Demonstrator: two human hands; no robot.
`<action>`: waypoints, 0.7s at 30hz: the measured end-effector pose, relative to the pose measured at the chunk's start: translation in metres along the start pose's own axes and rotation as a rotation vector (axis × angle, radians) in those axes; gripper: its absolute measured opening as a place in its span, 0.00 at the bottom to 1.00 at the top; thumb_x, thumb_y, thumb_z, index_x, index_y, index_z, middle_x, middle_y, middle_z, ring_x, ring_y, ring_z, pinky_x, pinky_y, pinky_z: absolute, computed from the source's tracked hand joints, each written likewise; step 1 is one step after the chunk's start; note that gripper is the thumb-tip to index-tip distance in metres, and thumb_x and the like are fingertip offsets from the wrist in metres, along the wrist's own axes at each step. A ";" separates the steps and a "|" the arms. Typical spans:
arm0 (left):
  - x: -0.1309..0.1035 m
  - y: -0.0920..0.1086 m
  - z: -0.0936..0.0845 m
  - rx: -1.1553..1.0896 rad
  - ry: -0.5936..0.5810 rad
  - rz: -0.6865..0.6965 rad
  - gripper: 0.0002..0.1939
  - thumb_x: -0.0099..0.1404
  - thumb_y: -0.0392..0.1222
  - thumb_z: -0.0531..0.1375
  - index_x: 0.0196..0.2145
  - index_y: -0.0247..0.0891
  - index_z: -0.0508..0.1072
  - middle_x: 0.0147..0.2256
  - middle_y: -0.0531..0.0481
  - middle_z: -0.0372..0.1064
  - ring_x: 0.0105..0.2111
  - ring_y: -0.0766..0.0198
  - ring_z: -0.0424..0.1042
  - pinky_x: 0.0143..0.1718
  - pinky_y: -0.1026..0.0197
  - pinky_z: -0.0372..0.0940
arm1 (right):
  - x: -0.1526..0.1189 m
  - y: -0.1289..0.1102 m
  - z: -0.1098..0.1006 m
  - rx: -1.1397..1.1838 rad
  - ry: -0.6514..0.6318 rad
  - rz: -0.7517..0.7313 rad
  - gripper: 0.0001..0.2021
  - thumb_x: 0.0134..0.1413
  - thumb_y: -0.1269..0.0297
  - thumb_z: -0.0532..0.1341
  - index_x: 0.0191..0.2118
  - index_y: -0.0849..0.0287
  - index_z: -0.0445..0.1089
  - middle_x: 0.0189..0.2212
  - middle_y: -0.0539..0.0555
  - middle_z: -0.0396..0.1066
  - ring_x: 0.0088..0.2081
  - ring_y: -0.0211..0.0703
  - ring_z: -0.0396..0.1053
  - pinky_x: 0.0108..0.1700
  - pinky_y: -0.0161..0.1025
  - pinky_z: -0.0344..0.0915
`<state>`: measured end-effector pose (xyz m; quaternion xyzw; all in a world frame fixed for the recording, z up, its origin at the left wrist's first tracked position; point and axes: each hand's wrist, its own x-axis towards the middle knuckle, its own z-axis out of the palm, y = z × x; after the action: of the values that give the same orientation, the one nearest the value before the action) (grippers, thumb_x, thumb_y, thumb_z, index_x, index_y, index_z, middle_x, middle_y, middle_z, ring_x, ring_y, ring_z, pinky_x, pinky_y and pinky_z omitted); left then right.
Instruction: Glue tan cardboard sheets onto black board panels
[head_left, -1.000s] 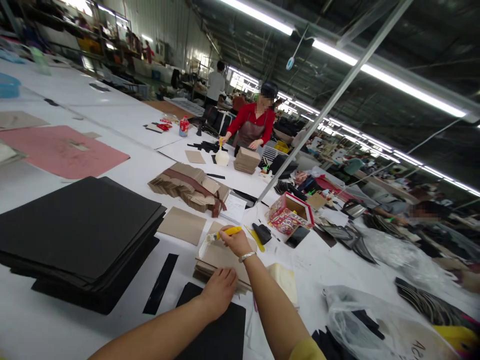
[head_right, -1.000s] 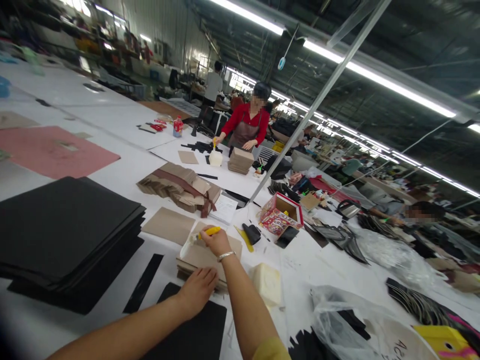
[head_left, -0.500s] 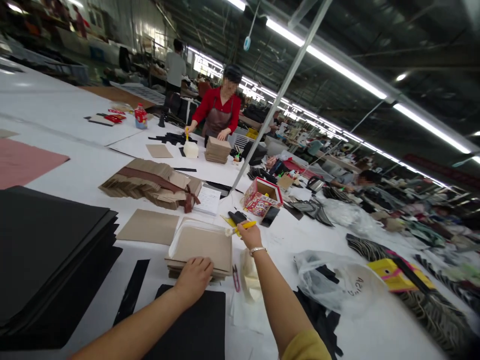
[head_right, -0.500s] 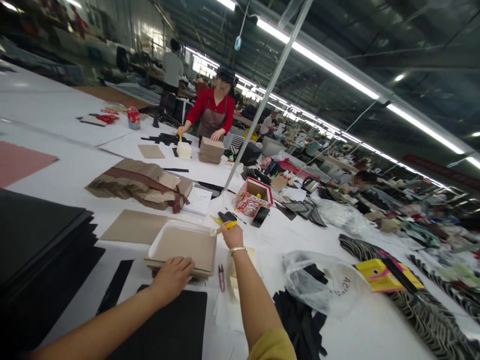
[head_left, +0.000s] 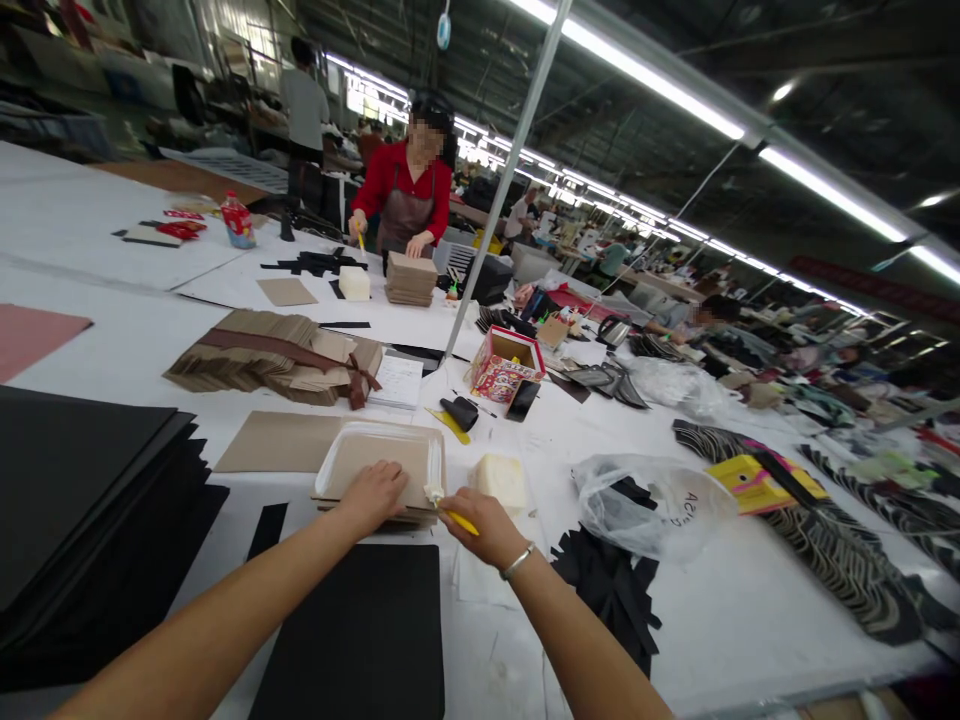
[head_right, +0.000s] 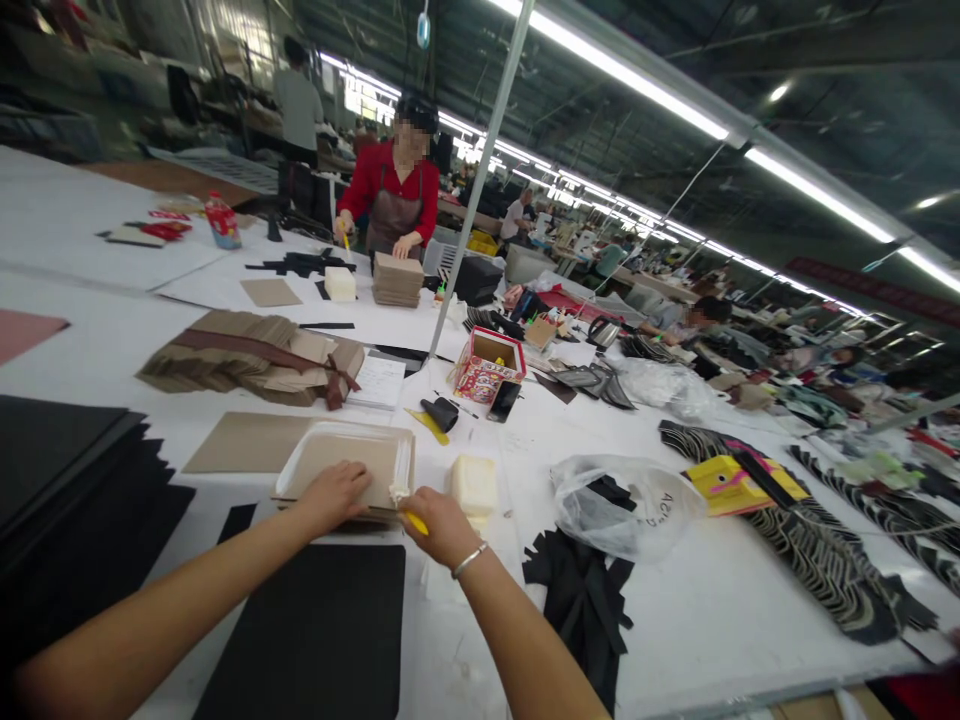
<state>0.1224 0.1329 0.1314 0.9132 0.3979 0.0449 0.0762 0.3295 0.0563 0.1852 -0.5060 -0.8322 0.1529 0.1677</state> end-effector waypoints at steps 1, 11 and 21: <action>0.000 0.001 -0.001 -0.001 -0.019 0.000 0.16 0.54 0.44 0.59 0.40 0.35 0.67 0.41 0.42 0.63 0.43 0.52 0.61 0.42 0.53 0.57 | -0.008 -0.005 0.000 0.011 0.012 -0.006 0.11 0.54 0.58 0.55 0.38 0.56 0.70 0.31 0.53 0.68 0.32 0.38 0.66 0.35 0.34 0.62; 0.002 0.005 -0.028 0.018 -0.146 0.078 0.09 0.55 0.41 0.56 0.33 0.34 0.70 0.35 0.43 0.66 0.33 0.57 0.67 0.33 0.59 0.62 | -0.045 -0.020 -0.004 0.549 0.650 0.396 0.14 0.55 0.59 0.53 0.45 0.60 0.65 0.28 0.52 0.70 0.23 0.35 0.67 0.31 0.36 0.68; -0.075 0.027 -0.089 -0.307 0.913 -0.233 0.08 0.54 0.35 0.54 0.35 0.35 0.67 0.34 0.47 0.68 0.33 0.63 0.68 0.37 0.62 0.63 | -0.036 -0.052 0.037 0.500 0.658 0.429 0.10 0.55 0.58 0.52 0.38 0.58 0.61 0.32 0.53 0.68 0.33 0.39 0.69 0.37 0.38 0.66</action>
<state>0.0785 0.0693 0.2219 0.7280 0.4790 0.4894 0.0322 0.2878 -0.0014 0.1694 -0.6324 -0.5488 0.2113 0.5042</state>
